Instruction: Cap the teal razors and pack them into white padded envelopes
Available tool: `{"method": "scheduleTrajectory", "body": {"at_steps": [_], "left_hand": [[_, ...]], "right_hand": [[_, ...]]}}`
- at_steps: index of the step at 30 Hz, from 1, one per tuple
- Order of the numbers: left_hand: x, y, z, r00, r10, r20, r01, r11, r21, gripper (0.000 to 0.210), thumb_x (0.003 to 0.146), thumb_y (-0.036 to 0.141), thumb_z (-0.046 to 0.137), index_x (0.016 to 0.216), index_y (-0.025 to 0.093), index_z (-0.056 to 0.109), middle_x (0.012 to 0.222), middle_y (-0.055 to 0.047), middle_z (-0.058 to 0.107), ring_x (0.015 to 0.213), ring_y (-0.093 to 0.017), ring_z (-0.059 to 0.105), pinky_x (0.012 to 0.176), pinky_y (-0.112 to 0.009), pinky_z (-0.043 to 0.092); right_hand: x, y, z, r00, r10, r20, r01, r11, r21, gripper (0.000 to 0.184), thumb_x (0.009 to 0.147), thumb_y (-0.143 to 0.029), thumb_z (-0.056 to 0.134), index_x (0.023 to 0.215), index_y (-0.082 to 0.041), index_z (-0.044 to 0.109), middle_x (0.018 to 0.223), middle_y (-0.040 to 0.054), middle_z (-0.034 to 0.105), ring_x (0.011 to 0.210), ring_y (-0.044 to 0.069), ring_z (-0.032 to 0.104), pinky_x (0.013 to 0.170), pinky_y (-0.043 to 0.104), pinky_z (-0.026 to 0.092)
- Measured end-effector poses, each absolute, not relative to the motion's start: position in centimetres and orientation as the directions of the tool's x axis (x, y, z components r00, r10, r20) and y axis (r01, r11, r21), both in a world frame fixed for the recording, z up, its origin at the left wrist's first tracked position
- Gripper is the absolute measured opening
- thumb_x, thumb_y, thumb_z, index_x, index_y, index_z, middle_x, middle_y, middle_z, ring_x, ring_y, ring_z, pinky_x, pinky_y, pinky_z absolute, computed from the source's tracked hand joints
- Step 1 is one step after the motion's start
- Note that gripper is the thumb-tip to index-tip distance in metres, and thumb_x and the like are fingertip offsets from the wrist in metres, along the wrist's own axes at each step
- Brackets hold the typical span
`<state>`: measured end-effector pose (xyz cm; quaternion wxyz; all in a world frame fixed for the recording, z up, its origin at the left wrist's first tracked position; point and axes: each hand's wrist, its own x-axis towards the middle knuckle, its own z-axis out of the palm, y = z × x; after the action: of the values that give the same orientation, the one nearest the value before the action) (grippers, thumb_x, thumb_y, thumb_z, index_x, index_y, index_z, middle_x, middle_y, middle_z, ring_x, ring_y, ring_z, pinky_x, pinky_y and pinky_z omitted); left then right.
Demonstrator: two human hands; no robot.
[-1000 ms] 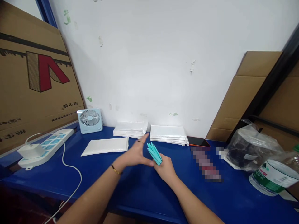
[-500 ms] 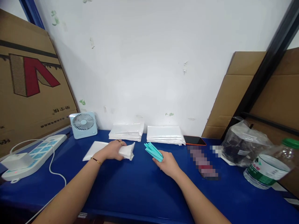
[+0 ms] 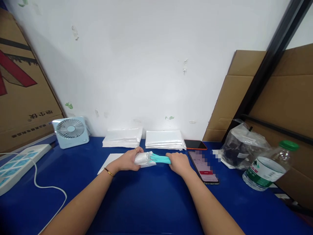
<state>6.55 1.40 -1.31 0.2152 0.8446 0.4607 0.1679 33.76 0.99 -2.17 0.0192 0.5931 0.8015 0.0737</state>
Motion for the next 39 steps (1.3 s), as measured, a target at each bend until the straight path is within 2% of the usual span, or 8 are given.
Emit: {"method": "scheduleTrajectory", "body": {"at_steps": [6,10,13,17,24,29,33,39], "left_hand": [[6.9,1.5,-1.6,0.516,0.851,0.097,0.644,-0.459,0.612,0.049,0.059,0.03,0.06,0.104,0.023,0.042,0.09,0.001,0.058,0.076,-0.018,0.057,0.062,-0.025,0.042],[6.8,1.2,-1.3,0.511,0.855,0.09,0.701,-0.475,0.533,0.054,0.057,0.034,0.063,0.107,0.023,0.043,0.092,0.0,0.059,0.079,-0.021,0.057,0.067,-0.027,0.041],[6.6,0.9,-1.3,0.531,0.842,0.097,0.74,-0.516,0.431,0.069,0.05,0.04,0.069,0.112,0.025,0.044,0.1,-0.002,0.058,0.091,-0.026,0.056,0.079,-0.032,0.039],[6.5,0.7,-1.5,0.569,0.814,0.12,0.741,-0.57,0.355,0.089,0.043,0.043,0.074,0.123,0.027,0.039,0.115,-0.005,0.053,0.104,-0.03,0.049,0.092,-0.039,0.032],[6.2,0.4,-1.4,0.585,0.8,0.134,0.713,-0.586,0.385,0.093,0.046,0.039,0.072,0.129,0.029,0.032,0.122,-0.005,0.049,0.109,-0.031,0.045,0.095,-0.041,0.028],[6.1,0.1,-1.3,0.586,0.792,0.171,0.71,-0.603,0.364,0.094,0.044,0.034,0.072,0.129,0.03,0.032,0.121,-0.005,0.048,0.111,-0.032,0.043,0.097,-0.041,0.025],[6.0,0.0,-1.5,0.598,0.782,0.177,0.708,-0.619,0.341,0.094,0.044,0.033,0.072,0.129,0.031,0.032,0.119,-0.005,0.049,0.112,-0.032,0.042,0.096,-0.04,0.025],[5.8,0.1,-1.7,0.615,0.767,0.184,0.693,-0.637,0.337,0.094,0.044,0.033,0.072,0.128,0.032,0.031,0.118,-0.004,0.048,0.112,-0.031,0.042,0.096,-0.039,0.024]], "right_hand": [[32.2,-0.1,-1.4,-0.317,0.939,0.132,0.931,0.282,0.23,0.019,0.08,-0.017,0.047,0.097,-0.024,0.052,0.086,0.0071,0.062,0.076,0.021,0.06,0.058,0.025,0.033],[32.0,-0.6,-1.3,-0.366,0.909,0.2,0.92,0.321,0.225,0.017,0.08,-0.015,0.045,0.093,-0.022,0.054,0.085,0.0072,0.062,0.078,0.019,0.059,0.058,0.025,0.031],[32.5,-0.4,-1.9,-0.349,0.916,0.198,0.936,0.329,0.129,0.019,0.077,-0.017,0.049,0.094,-0.024,0.055,0.087,0.0049,0.063,0.078,0.019,0.058,0.057,0.024,0.029],[33.3,0.2,-2.6,-0.408,0.91,0.072,0.908,0.412,-0.069,0.015,0.073,-0.019,0.051,0.086,-0.025,0.058,0.085,0.0008,0.064,0.076,0.018,0.059,0.055,0.023,0.026],[33.0,1.1,-1.4,-0.52,0.849,-0.091,0.836,0.484,-0.26,0.015,0.061,-0.015,0.055,0.074,-0.019,0.059,0.072,0.0006,0.063,0.064,0.015,0.057,0.052,0.021,0.03],[32.6,2.3,-0.8,-0.571,0.72,-0.395,0.802,0.386,-0.456,0.014,0.055,-0.014,0.051,0.067,-0.018,0.057,0.055,-0.0026,0.057,0.041,0.011,0.051,0.039,0.02,0.035],[31.9,3.5,-0.5,-0.507,0.623,-0.596,0.849,0.241,-0.47,0.013,0.05,-0.013,0.049,0.061,-0.016,0.056,0.047,-0.0039,0.053,0.037,0.011,0.05,0.037,0.02,0.039],[30.9,4.7,0.1,-0.432,0.569,-0.7,0.899,0.208,-0.387,0.014,0.048,-0.012,0.05,0.06,-0.015,0.057,0.045,-0.005,0.052,0.036,0.01,0.048,0.037,0.019,0.038]]}}
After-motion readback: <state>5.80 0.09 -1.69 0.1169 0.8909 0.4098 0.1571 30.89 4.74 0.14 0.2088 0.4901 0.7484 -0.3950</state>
